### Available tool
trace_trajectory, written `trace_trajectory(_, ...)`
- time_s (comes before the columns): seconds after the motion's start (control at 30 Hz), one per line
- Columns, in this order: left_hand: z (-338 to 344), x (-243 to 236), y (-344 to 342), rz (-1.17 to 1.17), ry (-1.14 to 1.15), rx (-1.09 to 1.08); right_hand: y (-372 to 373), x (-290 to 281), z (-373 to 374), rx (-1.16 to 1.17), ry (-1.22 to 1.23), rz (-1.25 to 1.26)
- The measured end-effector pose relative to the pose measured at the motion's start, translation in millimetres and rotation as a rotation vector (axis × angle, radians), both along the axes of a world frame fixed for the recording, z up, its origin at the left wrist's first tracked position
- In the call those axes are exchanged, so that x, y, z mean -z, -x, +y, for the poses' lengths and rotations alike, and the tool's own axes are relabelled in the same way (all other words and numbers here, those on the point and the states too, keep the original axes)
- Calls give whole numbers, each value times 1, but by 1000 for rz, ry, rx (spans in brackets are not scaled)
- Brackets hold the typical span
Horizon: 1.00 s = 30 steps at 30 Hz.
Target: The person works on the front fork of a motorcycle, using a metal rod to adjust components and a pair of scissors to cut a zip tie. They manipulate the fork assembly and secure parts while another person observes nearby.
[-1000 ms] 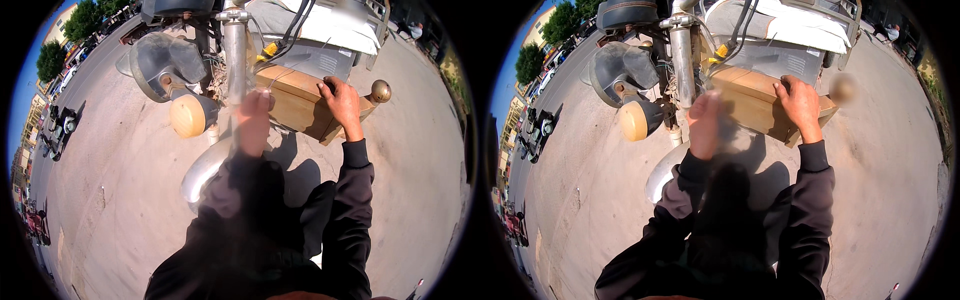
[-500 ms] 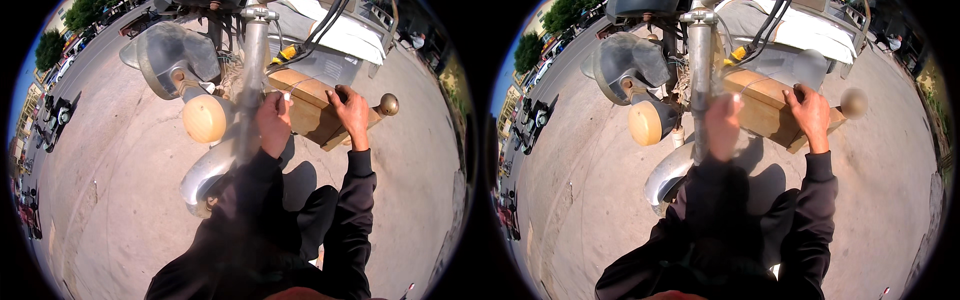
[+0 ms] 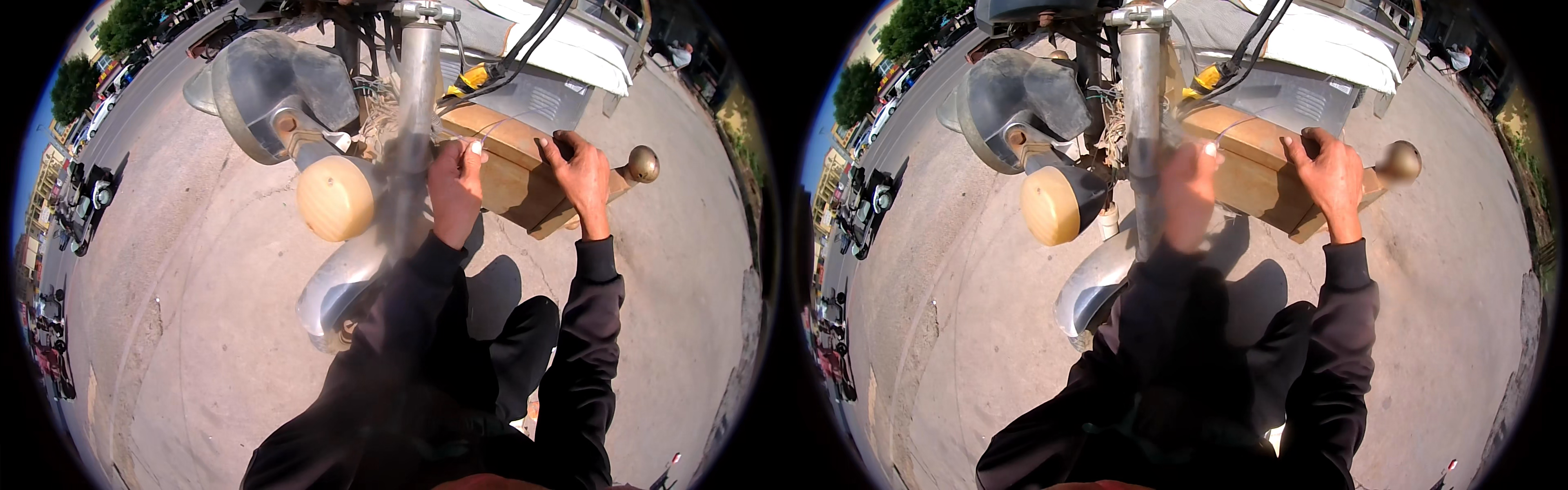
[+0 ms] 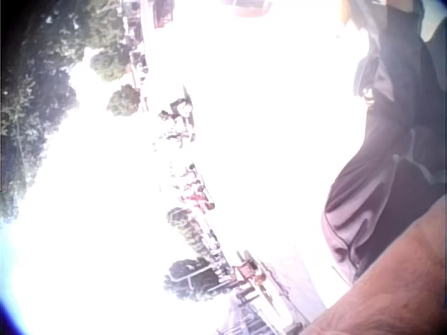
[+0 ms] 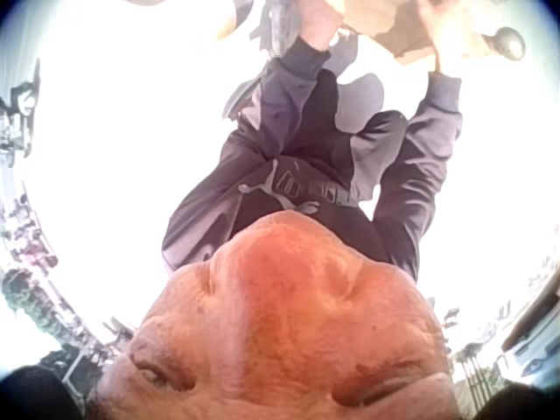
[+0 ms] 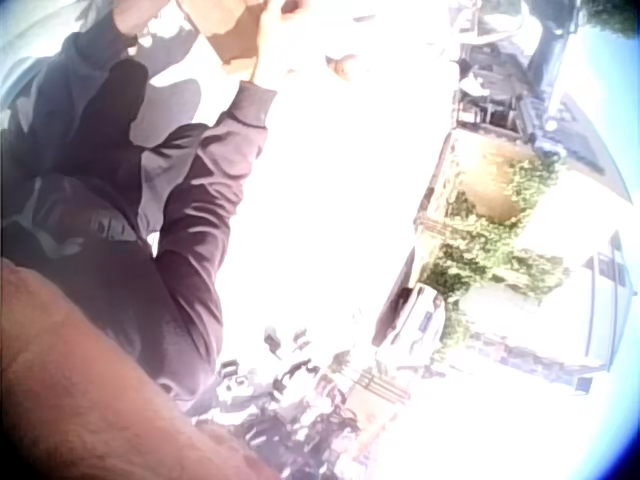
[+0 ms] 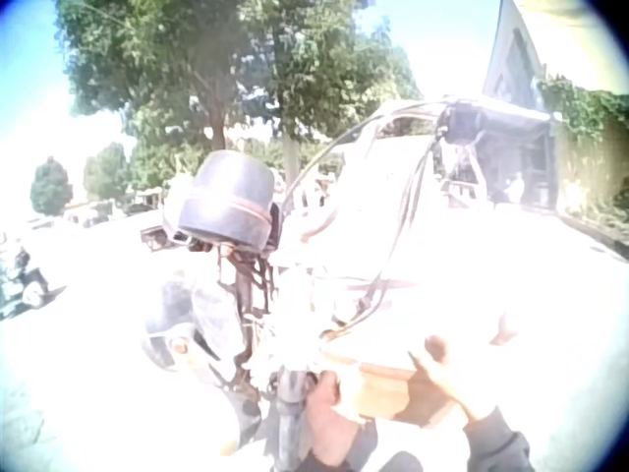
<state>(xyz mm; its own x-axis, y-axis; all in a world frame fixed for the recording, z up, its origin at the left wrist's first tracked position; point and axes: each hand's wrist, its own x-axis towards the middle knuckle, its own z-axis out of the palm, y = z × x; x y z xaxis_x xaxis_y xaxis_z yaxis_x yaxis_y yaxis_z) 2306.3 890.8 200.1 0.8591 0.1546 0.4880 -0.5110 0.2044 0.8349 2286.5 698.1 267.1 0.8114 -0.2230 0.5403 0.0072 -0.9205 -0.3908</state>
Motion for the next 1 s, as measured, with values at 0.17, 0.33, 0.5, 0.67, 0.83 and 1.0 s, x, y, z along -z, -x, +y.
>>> trace_trajectory(0.17, -4, 1, 4, 176, 54, 197, 6, -2, -19, 5, -4, -30)
trace_trajectory(0.33, 14, 27, -28, 135, 32, 194, -6, 20, -25, -16, 33, -184)
trace_trajectory(0.5, -66, 29, 11, 58, -160, 202, -30, 44, -26, 217, 142, -327)
trace_trajectory(0.67, -98, 30, 41, 53, -221, 304, 2, 41, -30, 101, 156, -245)
trace_trajectory(0.83, -113, 34, 58, 110, -227, 389, 12, 68, -36, 124, 114, -210)
trace_trajectory(1.0, -111, 33, 53, 130, -199, 408, -4, 75, -32, 114, 97, -214)
